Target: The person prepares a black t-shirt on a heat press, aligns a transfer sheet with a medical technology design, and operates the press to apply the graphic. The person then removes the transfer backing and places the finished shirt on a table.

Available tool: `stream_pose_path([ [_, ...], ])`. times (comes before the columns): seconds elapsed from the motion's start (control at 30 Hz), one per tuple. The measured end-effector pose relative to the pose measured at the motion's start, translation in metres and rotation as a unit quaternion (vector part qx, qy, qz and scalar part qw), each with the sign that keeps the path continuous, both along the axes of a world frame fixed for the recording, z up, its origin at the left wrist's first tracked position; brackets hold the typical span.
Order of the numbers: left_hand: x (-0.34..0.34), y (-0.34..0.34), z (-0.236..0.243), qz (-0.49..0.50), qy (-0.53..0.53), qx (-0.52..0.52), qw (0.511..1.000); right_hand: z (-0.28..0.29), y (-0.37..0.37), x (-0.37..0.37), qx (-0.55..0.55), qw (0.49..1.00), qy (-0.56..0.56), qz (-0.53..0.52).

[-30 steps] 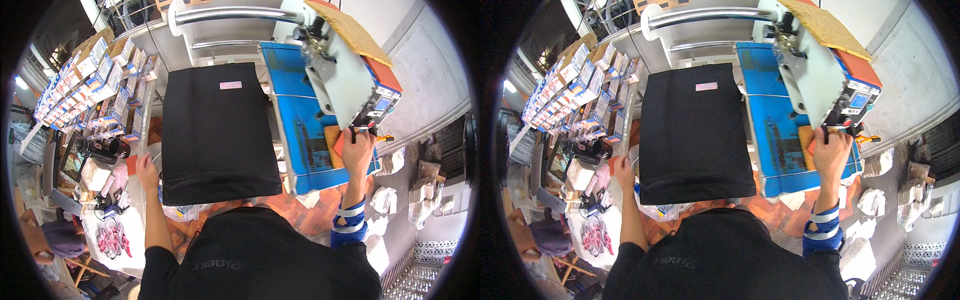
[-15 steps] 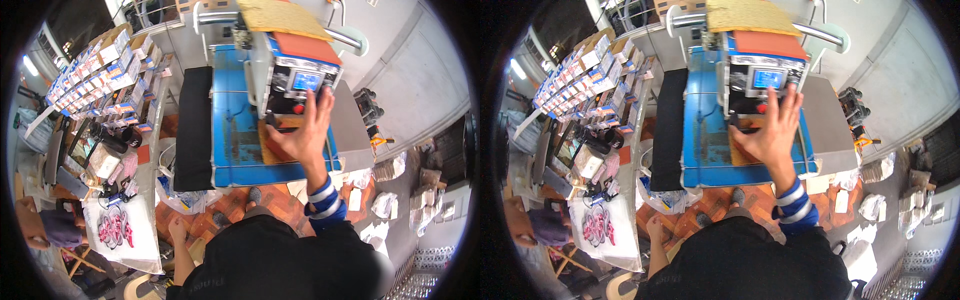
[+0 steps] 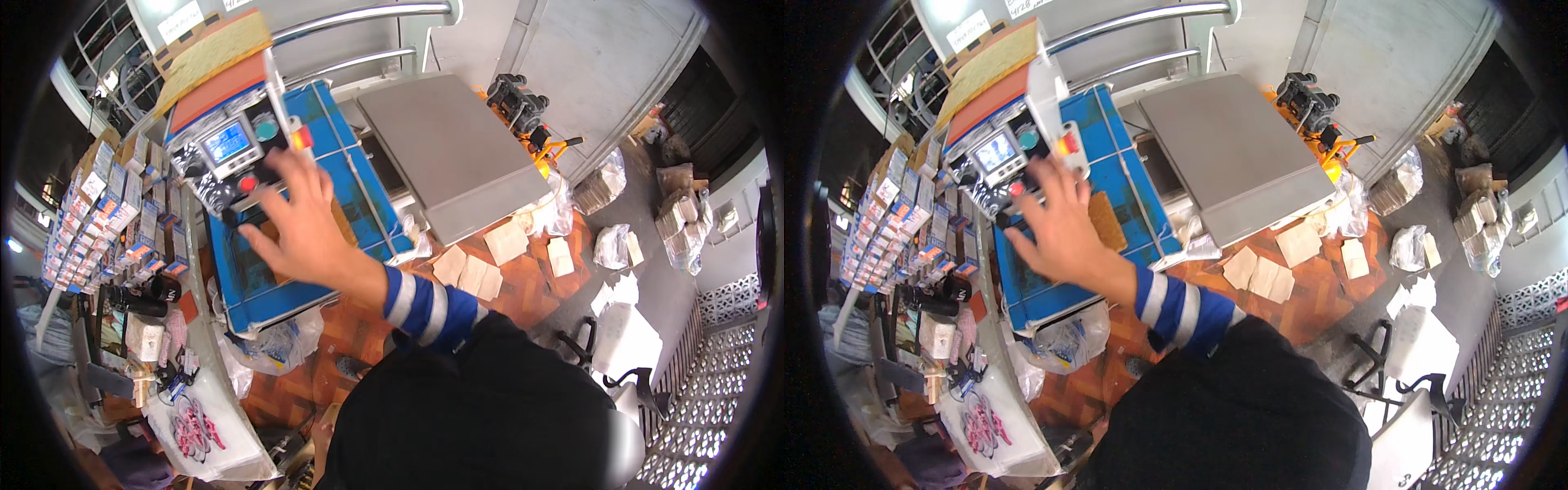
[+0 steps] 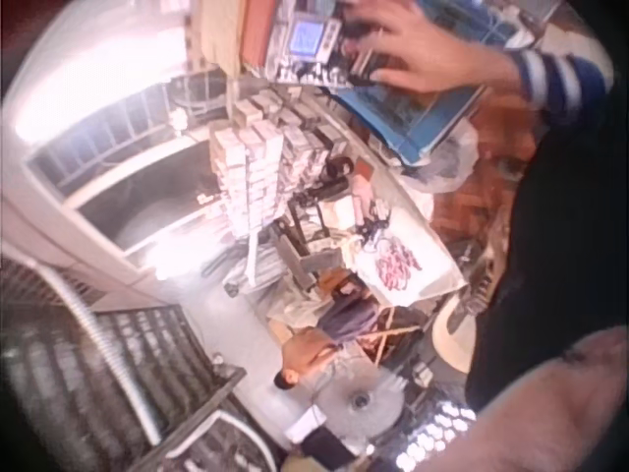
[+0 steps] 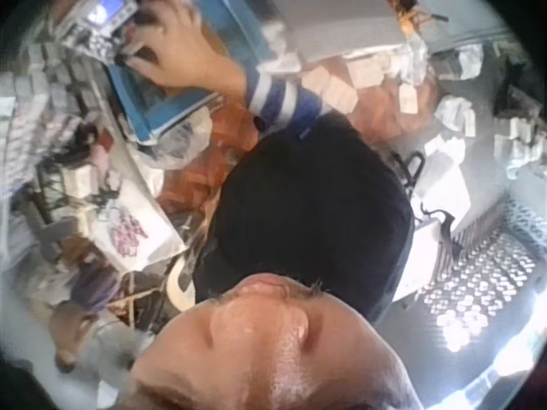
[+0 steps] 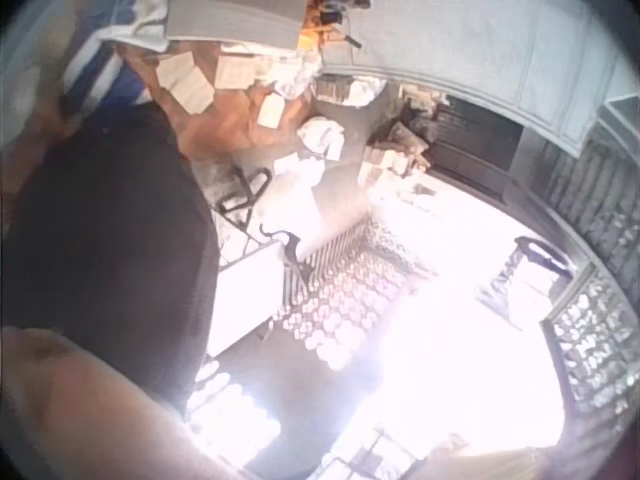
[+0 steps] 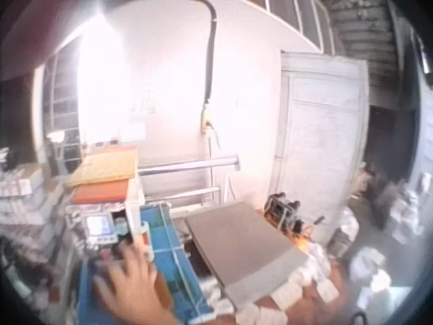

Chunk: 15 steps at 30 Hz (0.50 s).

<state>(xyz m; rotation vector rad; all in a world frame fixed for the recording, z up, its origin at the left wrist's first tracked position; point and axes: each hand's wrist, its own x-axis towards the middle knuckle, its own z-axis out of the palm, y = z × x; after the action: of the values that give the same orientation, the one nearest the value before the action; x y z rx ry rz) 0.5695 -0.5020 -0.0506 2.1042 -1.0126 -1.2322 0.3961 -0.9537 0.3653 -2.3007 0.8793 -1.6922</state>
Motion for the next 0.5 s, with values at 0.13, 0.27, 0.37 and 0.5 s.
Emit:
stream_pose_path([
  [0.13, -0.048, -0.033, 0.000, 0.025, 0.020, 0.131, 0.991, 0.053, 0.036, -0.070, 0.100, 0.825, -0.150, 0.535],
  [0.27, -0.102, -0.092, -0.002, 0.029, 0.021, 0.161, 0.986, 0.112, 0.086, -0.148, 0.251, 0.411, -0.248, 0.840],
  [0.37, -0.133, -0.122, 0.010, 0.032, 0.013, 0.165, 0.986, 0.125, 0.107, -0.166, 0.266, 0.265, -0.241, 0.895],
  [0.5, -0.163, -0.149, 0.030, 0.019, -0.002, 0.158, 0.987, 0.125, 0.126, -0.176, 0.286, 0.181, -0.218, 0.915],
])
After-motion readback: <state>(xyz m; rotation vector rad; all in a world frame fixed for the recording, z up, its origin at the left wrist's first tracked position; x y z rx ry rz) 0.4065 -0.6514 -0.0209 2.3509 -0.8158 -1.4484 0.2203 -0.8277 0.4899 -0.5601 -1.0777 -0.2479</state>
